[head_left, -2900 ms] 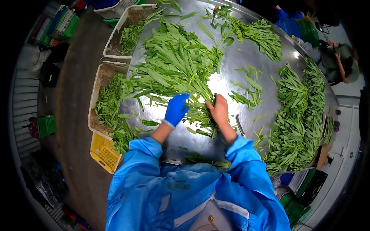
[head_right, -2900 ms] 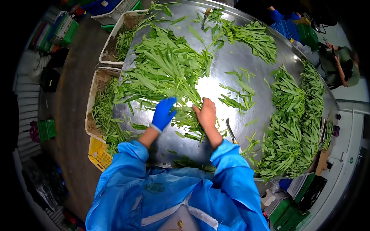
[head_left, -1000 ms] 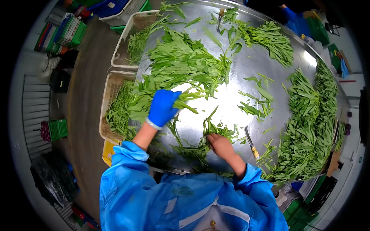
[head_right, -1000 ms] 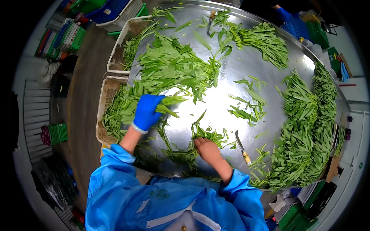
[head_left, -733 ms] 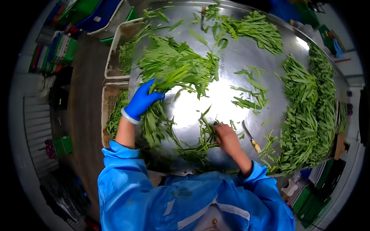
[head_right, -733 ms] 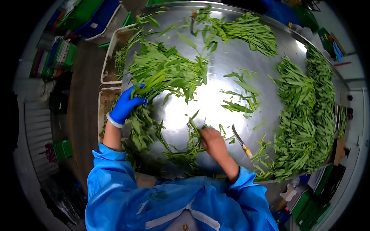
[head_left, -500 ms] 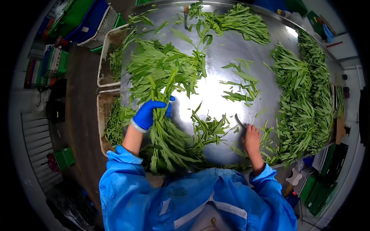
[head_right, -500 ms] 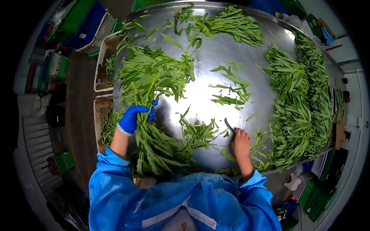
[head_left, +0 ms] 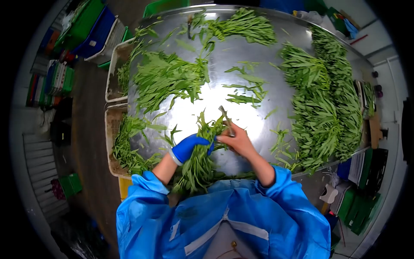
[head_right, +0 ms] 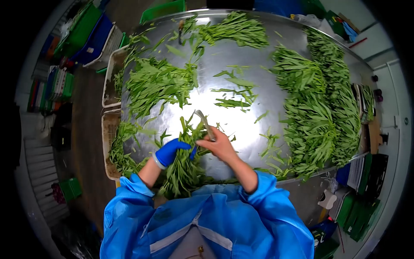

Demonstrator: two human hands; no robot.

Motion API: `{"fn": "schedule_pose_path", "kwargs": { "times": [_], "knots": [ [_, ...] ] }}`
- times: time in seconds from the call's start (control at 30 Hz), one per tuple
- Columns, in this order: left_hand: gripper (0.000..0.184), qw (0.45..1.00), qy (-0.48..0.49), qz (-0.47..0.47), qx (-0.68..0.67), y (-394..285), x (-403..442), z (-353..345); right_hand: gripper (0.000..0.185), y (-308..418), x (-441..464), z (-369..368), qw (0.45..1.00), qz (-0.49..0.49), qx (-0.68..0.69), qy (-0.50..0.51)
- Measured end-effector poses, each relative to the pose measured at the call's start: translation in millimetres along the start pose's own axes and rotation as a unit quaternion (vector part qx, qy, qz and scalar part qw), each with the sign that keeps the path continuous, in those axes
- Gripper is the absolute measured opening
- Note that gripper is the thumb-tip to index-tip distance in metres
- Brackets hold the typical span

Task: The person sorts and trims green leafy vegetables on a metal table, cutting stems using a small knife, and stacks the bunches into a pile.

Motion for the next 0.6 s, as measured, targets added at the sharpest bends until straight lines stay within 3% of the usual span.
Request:
{"fn": "schedule_pose_path", "kwargs": {
  "times": [0.07, 0.13, 0.23, 0.5, 0.53, 0.6],
  "knots": [
    [0.035, 0.999, 0.012, 0.001, 0.042, 17, 6, -26, 0.043, 5, 3, -10, 0.996, -0.025, 0.084, -0.001],
    [0.036, 0.999, -0.003, -0.009, 0.032, 26, 6, -35, 0.034, 8, -3, -9, 0.999, -0.009, 0.033, -0.005],
    [0.039, 0.999, 0.015, 0.012, -0.047, 37, 2, -39, 0.032, 3, -13, 8, 1.0, 0.015, -0.014, 0.001],
    [0.042, 0.998, 0.058, 0.006, 0.012, 48, 10, -93, 0.039, 17, -43, 30, 0.996, 0.05, -0.024, 0.069],
    [0.042, 0.997, 0.071, 0.011, 0.012, 50, 11, -98, 0.032, 13, -43, 37, 0.995, 0.043, -0.058, 0.069],
    [0.04, 0.998, -0.024, -0.051, 0.005, 38, 11, -91, 0.025, 16, -51, 48, 0.998, -0.02, -0.019, 0.049]
  ]
}}
Point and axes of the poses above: each hand's wrist, its own x-axis towards the middle knuckle, its own z-axis out of the back of the hand, y = z × x, the point moved 6 cm from there along x, towards the middle knuckle, and after that the axes turned 11 degrees about z, right-handed, at the moved point
